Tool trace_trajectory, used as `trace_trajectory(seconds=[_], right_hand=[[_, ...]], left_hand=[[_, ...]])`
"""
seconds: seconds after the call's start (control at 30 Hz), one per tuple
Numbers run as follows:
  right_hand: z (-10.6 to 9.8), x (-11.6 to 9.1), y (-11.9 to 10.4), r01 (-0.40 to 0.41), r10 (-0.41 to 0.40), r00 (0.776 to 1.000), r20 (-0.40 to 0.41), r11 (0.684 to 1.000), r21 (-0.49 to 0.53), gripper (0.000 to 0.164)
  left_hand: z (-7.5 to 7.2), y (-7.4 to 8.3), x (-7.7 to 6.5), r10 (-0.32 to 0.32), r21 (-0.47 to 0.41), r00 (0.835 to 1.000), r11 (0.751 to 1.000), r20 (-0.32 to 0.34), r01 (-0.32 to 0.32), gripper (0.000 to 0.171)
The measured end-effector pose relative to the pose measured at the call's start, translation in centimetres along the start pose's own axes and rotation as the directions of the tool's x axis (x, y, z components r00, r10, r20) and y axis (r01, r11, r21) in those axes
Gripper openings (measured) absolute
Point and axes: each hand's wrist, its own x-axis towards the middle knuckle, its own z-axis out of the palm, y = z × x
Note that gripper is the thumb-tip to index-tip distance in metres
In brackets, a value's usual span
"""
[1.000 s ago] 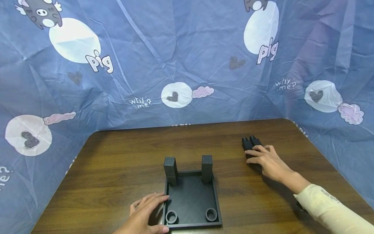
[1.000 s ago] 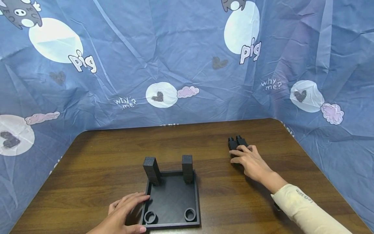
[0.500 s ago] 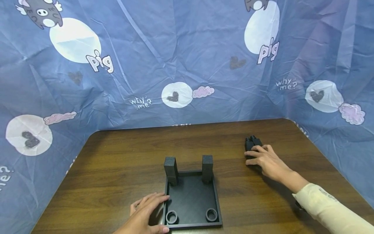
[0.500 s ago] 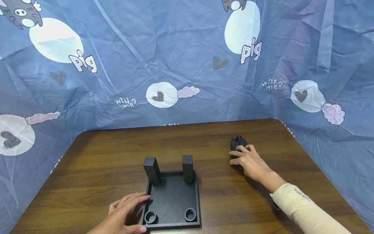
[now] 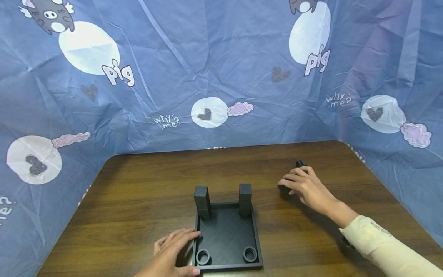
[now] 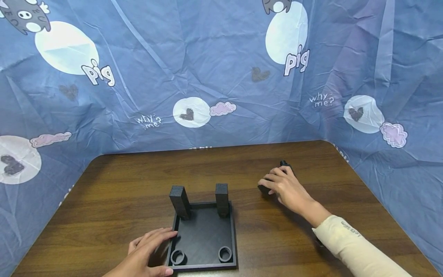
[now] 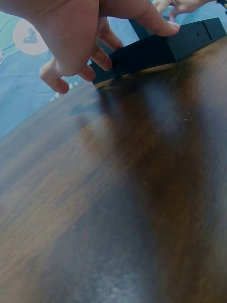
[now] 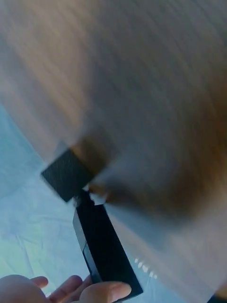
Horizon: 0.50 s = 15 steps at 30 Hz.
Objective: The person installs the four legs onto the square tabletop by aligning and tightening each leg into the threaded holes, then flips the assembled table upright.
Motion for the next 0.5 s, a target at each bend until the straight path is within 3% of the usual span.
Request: trace_trajectory(seconds=[0.13, 0.23, 0.37, 0.5], right_hand=[[-0.8, 1.0, -0.6, -0.048, 0.060, 0.988, -0.139, 0.995, 0.093, 0.052], [-1.7, 1.7, -1.3, -0.139, 0.180, 0.965, -0.189, 0.968, 0.208, 0.051], [-2.9, 2.2, -2.2, -0.298, 0.377, 0.914, -0.152, 0.876, 0.379, 0.050], [-3.9, 2.4, -2.7, -0.389, 0.485, 0.869, -0.097, 0.791, 0.473, 0.046]], left_hand=[[0.0, 0.1, 0.1, -0.003, -0.011, 1.000, 1.000, 0.007, 0.004, 0.079], [0.0, 0.1, 0.1, -0.003, -0.014, 1.000, 1.000, 0.007, 0.003, 0.079], [0.0, 0.1, 0.1, 0.013, -0.007, 1.000, 1.000, -0.003, -0.013, 0.079], [0.1, 0.0, 0.1, 0.041, 0.014, 0.999, 0.999, -0.023, -0.041, 0.077]])
